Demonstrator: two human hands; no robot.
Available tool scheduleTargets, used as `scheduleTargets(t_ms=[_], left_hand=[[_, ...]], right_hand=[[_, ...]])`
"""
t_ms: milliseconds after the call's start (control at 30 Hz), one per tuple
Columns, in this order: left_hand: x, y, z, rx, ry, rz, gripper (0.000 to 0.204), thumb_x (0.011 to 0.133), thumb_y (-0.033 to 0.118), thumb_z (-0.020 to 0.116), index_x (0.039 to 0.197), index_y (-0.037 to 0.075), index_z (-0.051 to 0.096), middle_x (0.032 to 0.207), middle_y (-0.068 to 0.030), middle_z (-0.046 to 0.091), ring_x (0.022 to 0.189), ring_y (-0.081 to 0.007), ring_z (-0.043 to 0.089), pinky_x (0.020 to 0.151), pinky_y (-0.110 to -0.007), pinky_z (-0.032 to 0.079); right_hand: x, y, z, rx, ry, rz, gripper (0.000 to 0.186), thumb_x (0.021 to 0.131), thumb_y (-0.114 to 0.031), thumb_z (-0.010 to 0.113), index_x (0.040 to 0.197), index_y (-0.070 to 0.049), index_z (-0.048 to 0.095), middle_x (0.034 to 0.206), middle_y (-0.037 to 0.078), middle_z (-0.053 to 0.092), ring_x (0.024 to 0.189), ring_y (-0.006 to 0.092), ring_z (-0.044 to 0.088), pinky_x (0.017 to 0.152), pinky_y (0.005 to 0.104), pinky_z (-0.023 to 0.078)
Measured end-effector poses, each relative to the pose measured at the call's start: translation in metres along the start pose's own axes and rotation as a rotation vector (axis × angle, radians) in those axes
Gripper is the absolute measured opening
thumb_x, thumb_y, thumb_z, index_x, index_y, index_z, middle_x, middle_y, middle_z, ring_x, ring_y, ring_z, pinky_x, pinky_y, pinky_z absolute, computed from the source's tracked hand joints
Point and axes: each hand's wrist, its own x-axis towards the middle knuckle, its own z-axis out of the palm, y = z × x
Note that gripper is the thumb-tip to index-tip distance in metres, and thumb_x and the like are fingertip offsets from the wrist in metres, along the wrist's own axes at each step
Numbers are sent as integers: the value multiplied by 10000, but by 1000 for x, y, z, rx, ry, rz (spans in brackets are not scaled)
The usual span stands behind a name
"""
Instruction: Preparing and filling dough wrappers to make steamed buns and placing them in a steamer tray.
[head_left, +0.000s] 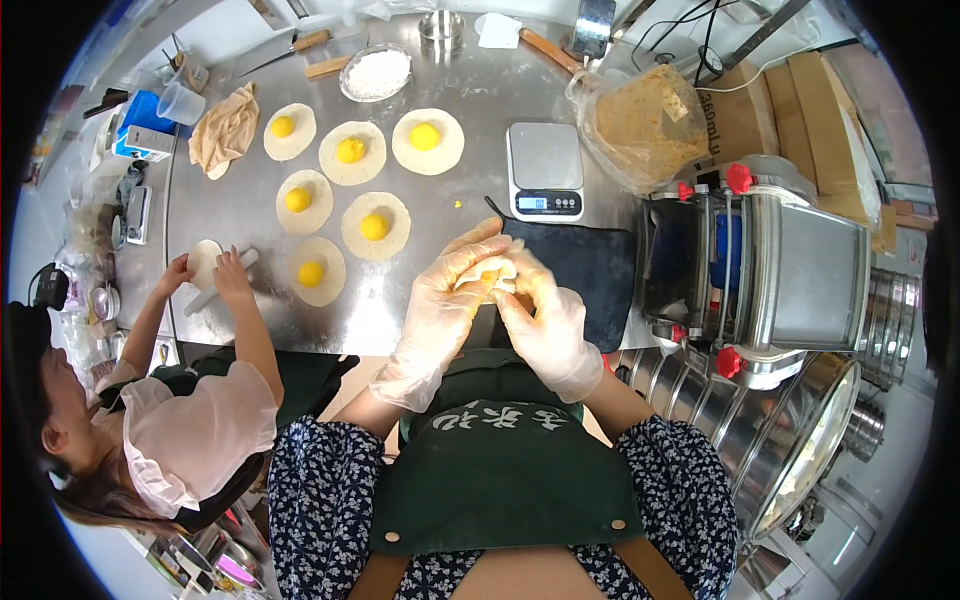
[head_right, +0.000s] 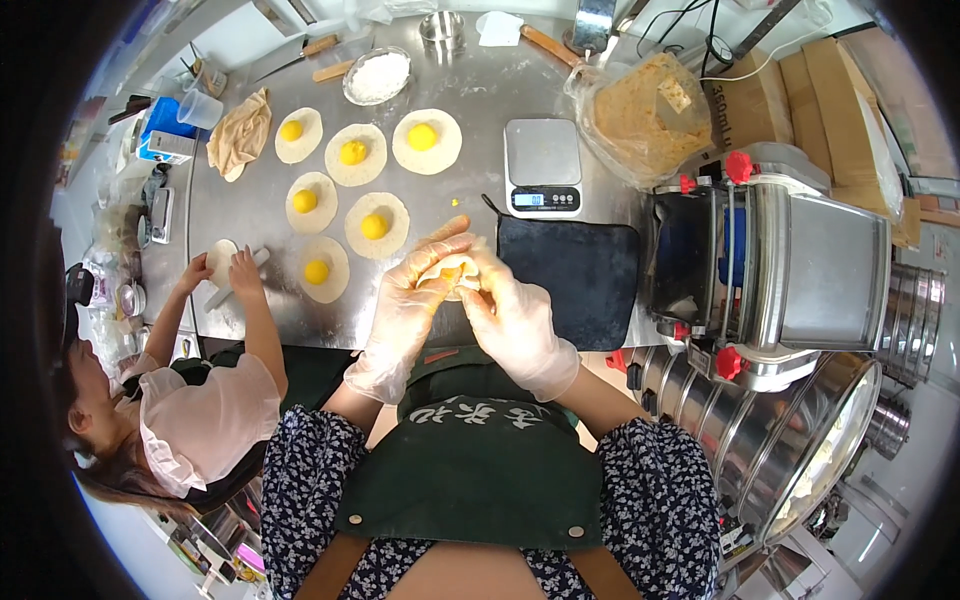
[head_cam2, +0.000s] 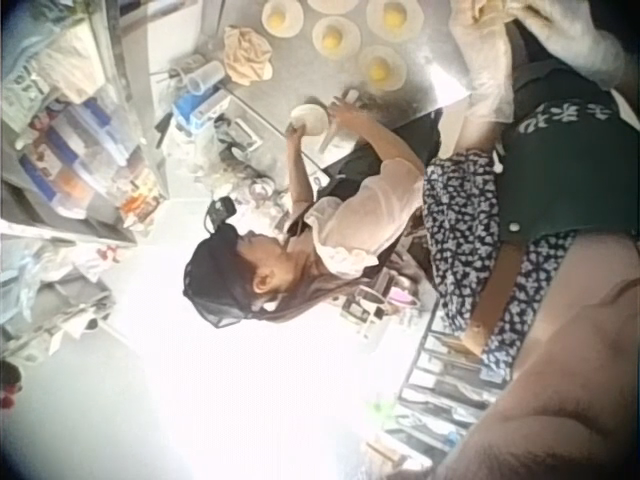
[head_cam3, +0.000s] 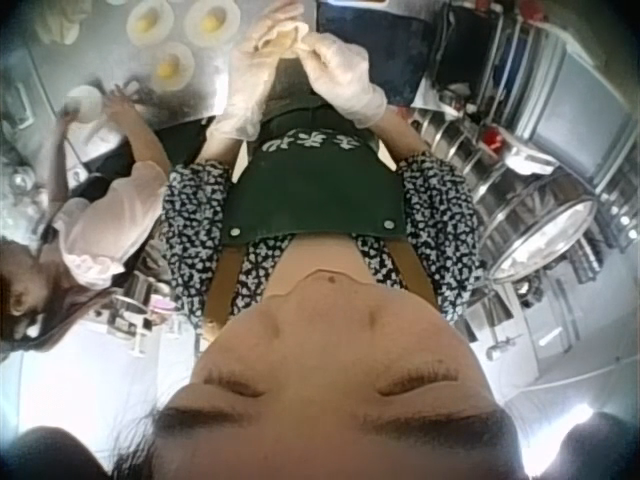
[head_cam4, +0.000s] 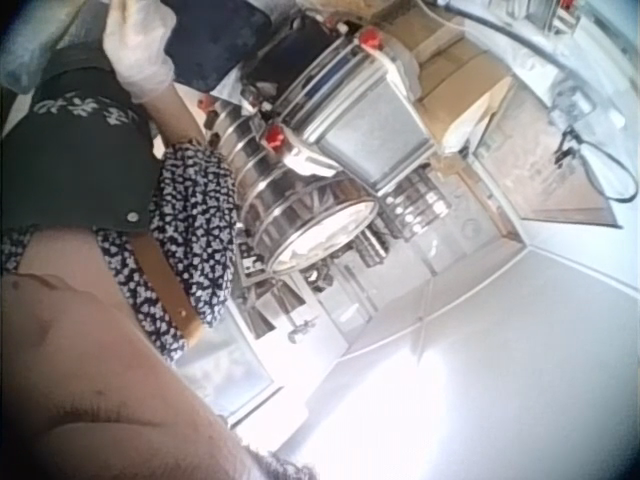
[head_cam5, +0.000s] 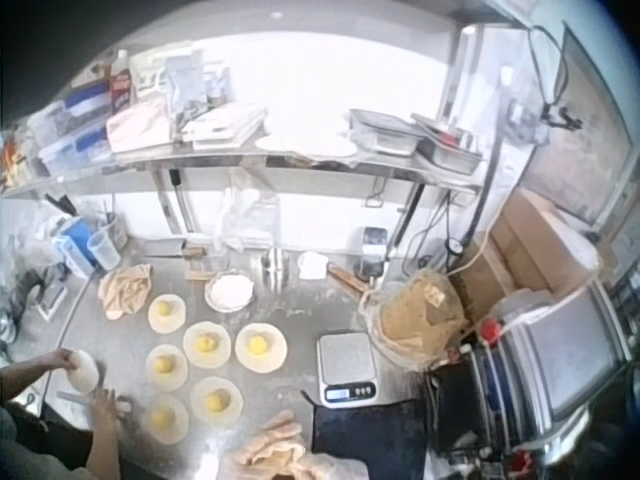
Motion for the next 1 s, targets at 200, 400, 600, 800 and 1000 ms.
scheduleTargets(t_ms=[200,400,600,800,1000], left_hand=[[-2,10,1,173,-12,-23,369,958,-7,514,1310,21,619,1493,-138,475,1334,-221,490,1095,-321,405],[1,8,-3,415,-71,-5,425,952,-37,486,1362,28,578,1513,-138,451,1341,-219,480,1093,-301,395],[1,-14,14,42,157,219,451,924,-75,548,1368,4,542,1487,-167,437,1345,-264,465,1084,-345,415],[5,-36,17,127,202,284,413,938,-91,535,1331,25,587,1450,-166,457,1297,-245,504,1064,-325,428],[7,-24,5,354,91,319,447,907,-121,518,1323,15,608,1497,-222,412,1309,-289,513,1049,-331,442]], right_hand=[[0,12,-3,-118,-36,-278,327,818,44,715,1124,-4,612,778,137,676,607,255,680,556,315,528],[0,-4,-6,-20,-72,28,318,807,21,719,1104,3,606,713,126,659,563,286,669,513,363,525],[3,4,4,-110,168,-167,295,818,23,729,1096,0,633,703,134,655,541,241,662,495,327,502],[-2,7,8,-7,92,50,327,826,26,720,1138,-10,629,700,134,657,538,245,665,502,328,513],[9,16,-1,-89,42,-237,364,788,79,714,1134,6,627,742,137,640,602,291,665,534,349,527]])
